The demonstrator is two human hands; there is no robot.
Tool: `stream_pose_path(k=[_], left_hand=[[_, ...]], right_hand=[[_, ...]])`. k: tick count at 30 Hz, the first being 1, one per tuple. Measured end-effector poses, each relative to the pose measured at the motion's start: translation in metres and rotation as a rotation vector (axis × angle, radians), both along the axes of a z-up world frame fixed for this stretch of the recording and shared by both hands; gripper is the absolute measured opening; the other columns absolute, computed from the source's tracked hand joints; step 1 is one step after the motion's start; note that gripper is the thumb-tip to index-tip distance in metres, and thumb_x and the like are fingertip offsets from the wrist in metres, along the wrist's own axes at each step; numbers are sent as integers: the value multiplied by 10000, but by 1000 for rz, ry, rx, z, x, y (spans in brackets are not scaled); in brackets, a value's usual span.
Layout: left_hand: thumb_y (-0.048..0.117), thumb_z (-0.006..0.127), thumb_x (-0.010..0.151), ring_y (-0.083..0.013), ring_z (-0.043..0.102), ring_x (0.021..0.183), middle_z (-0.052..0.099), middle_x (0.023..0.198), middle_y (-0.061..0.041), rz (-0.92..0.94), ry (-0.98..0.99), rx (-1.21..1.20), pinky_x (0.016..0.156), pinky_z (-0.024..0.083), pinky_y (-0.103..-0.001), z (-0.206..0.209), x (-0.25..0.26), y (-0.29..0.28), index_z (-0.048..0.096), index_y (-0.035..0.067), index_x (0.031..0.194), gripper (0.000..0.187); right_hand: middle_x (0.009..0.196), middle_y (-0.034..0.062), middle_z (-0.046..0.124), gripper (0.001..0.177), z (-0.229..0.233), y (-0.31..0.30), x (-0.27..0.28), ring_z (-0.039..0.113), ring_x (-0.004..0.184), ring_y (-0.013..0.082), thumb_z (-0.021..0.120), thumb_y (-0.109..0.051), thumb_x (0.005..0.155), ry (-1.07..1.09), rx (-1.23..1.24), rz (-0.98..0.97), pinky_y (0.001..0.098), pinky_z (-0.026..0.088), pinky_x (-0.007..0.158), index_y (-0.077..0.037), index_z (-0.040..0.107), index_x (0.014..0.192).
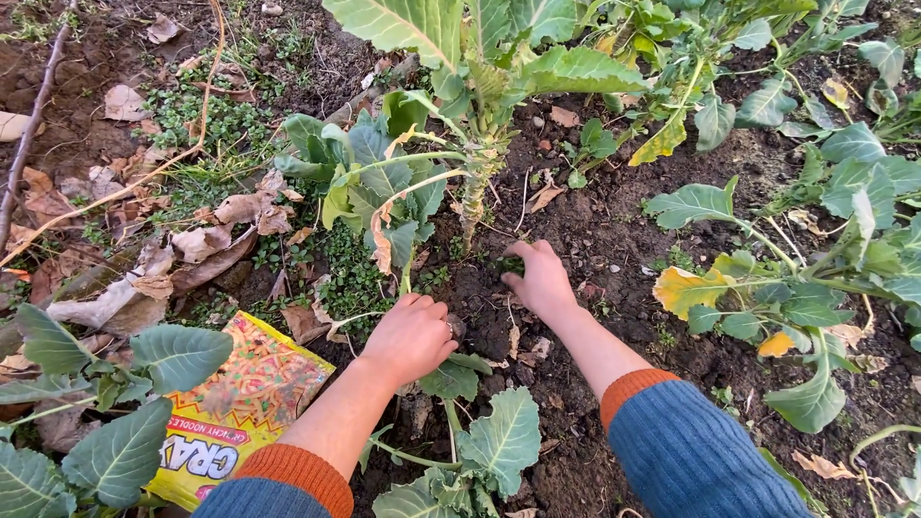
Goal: The person is weeding a garden bed by hand, pulling out unwanted plants and placing them in a bag.
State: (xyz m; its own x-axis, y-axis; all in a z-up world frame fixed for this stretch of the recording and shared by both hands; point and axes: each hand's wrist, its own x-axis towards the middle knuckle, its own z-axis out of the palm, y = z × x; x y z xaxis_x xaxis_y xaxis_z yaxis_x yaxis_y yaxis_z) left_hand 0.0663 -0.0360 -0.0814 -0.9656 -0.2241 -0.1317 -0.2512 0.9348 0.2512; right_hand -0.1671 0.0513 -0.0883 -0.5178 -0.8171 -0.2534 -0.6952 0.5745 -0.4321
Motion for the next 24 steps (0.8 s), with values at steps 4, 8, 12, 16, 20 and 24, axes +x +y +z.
stream_pose_path(k=[4, 8, 12, 16, 20, 24], left_hand=[[340, 662, 939, -219, 641, 994, 699, 912, -54, -35, 86, 2, 1084, 420, -402, 0, 6, -2, 791, 98, 794, 310], [319, 665, 940, -211, 650, 999, 709, 905, -50, -52, 103, 19, 1097, 416, -400, 2, 8, -4, 797, 97, 797, 295], [312, 659, 930, -211, 653, 1000, 713, 901, -54, -50, 108, -8, 1093, 421, -396, 4, 8, -3, 791, 96, 790, 289], [341, 618, 963, -208, 642, 1011, 700, 913, -43, -61, 17, -30, 1097, 421, -398, 8, 4, -2, 789, 113, 829, 315], [383, 620, 945, -215, 641, 1015, 696, 907, -39, -60, -11, -66, 1090, 429, -418, 0, 1, -3, 777, 118, 822, 331], [403, 624, 923, -232, 645, 1011, 699, 909, -50, -64, 8, -105, 1065, 446, -427, 1, -4, 0, 779, 118, 832, 337]], right_hand=[[1216, 123, 624, 302, -3, 2, -5, 667, 1174, 382, 749, -134, 897, -3, -17, 9, 528, 581, 965, -199, 710, 1189], [1185, 120, 660, 303, -2, 3, -8, 708, 1100, 388, 707, -94, 918, 71, 51, 24, 512, 610, 909, -205, 706, 1200], [1194, 131, 672, 301, -12, 3, -17, 716, 1076, 404, 682, -119, 939, 123, 95, 71, 519, 615, 901, -207, 688, 1227], [1216, 190, 721, 269, 78, 13, 2, 671, 1165, 445, 716, -197, 919, -118, 55, 45, 570, 543, 1006, -172, 732, 1186], [1029, 153, 659, 271, 156, 13, -22, 676, 887, 263, 600, -145, 1024, -595, -126, -162, 447, 612, 857, -24, 643, 1262], [952, 69, 583, 197, 139, 52, -20, 615, 832, 187, 600, -186, 1020, -870, -132, -245, 311, 567, 756, -54, 586, 1166]])
